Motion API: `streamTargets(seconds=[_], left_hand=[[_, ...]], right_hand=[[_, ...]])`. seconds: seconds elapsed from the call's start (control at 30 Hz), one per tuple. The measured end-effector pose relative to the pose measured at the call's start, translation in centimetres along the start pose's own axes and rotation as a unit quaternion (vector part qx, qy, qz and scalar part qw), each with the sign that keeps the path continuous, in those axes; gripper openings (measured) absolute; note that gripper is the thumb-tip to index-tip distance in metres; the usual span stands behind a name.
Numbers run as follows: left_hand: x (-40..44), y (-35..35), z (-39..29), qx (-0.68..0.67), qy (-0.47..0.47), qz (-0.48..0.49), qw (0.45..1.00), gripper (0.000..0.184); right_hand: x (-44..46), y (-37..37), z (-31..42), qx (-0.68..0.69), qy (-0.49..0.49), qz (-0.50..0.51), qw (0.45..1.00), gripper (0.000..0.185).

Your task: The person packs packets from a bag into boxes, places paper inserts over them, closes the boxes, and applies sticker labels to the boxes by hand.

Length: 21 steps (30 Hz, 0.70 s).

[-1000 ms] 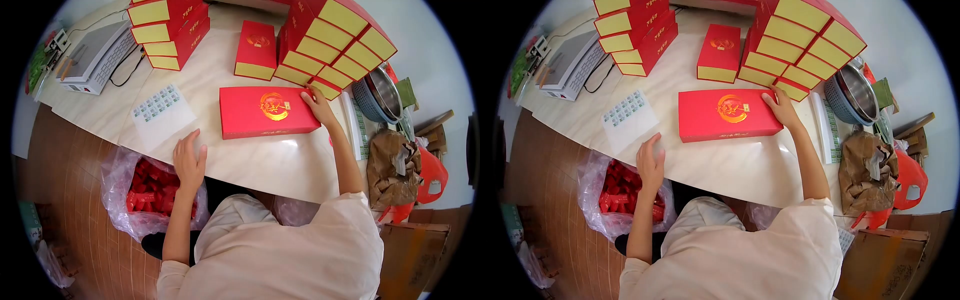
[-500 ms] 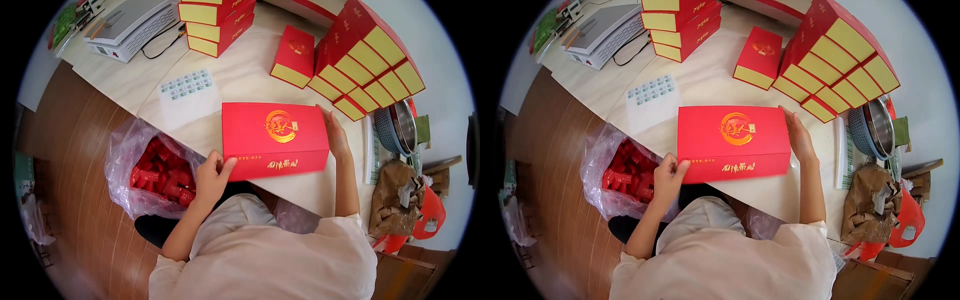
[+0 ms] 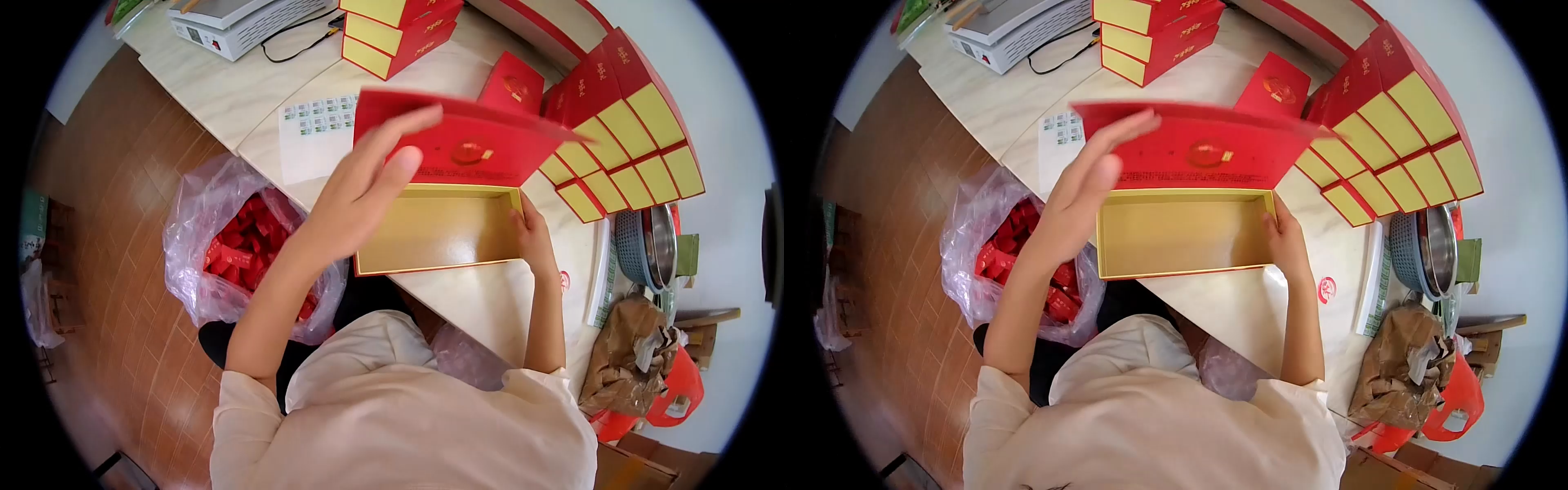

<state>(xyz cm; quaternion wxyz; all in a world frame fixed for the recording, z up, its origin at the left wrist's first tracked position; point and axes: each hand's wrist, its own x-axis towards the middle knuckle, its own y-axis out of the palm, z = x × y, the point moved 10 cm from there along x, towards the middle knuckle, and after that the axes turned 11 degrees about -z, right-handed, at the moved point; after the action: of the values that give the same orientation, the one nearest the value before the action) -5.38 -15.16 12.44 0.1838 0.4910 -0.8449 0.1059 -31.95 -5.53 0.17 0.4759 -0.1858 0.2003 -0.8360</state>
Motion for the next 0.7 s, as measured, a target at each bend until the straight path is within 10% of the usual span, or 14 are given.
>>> streamTargets(seconds=[0.2, 0.37, 0.5, 0.7], left_hand=[[0.5, -0.8, 7.3, 0.485, 0.128, -0.029, 0.865, 0.049], [-2.4, -2.8, 7.0, 0.392, 0.116, -0.095, 0.908, 0.043], [-8.4, -7.2, 5.1, 0.26, 0.135, -0.153, 0.944, 0.028], [-24.7, -17.1, 13.8, 0.284, -0.1, -0.368, 0.88, 0.017]], right_hand=[[1.3, 0.0, 2.0, -0.132, -0.087, -0.015, 0.987, 0.045], [2.9, -0.6, 1.0, -0.164, -0.033, -0.046, 0.985, 0.036], [-3.0, -2.0, 10.4, -0.214, -0.281, -0.313, 0.882, 0.026], [-15.2, 13.7, 20.1, 0.132, -0.419, -0.043, 0.898, 0.013]])
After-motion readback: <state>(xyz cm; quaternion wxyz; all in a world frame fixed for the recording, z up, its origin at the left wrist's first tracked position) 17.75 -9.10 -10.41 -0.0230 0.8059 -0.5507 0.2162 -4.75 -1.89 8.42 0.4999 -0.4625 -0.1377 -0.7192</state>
